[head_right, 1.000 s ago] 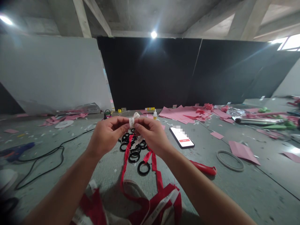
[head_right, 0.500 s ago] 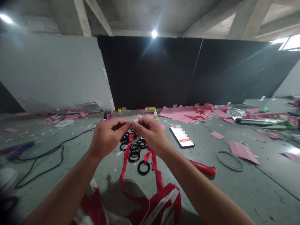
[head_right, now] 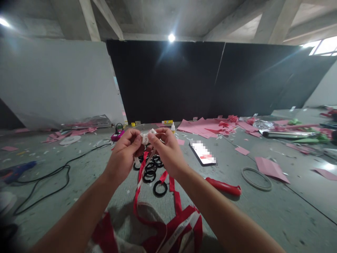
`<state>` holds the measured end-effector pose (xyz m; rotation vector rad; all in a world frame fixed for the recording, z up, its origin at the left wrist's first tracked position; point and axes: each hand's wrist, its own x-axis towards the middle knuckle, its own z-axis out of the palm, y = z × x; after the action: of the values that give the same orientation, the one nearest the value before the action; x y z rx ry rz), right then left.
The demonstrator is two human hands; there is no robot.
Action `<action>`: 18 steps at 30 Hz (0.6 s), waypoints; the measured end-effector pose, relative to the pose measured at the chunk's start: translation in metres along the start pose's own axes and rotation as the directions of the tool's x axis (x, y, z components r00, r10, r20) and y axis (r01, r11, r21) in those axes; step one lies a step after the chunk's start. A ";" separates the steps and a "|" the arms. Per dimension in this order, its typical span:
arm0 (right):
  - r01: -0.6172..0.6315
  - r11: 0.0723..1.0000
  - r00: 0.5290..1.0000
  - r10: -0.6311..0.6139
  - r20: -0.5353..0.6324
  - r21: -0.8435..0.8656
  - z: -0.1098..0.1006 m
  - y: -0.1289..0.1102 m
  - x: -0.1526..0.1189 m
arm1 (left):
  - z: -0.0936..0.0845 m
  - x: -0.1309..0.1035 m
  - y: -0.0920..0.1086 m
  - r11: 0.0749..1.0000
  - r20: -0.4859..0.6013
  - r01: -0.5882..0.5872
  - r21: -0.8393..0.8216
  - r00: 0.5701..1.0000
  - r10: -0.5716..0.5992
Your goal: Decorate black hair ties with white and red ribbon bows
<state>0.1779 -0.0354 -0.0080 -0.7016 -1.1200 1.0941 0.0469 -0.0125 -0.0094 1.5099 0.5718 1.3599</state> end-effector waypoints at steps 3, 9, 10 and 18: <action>-0.025 0.998 0.998 0.028 0.051 -0.058 -0.001 0.001 0.000 | -0.003 -0.001 0.003 0.989 0.028 -0.040 0.144 0.999 0.037; 0.060 0.990 0.998 -0.060 0.009 -0.129 0.002 0.006 -0.004 | 0.002 -0.004 -0.005 0.996 -0.068 0.031 0.081 0.997 -0.025; 0.052 0.995 0.999 -0.053 -0.004 -0.090 0.004 0.006 -0.007 | 0.006 -0.005 -0.008 0.998 -0.090 0.057 0.028 0.994 -0.055; -0.057 0.998 0.976 0.062 -0.209 0.027 -0.028 -0.001 -0.047 | 0.028 -0.025 0.010 0.968 -0.094 0.066 0.243 0.995 -0.045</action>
<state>0.2022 -0.0776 -0.0326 -0.8182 -0.9110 1.0543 0.0636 -0.0471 -0.0086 1.6230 0.8581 1.3548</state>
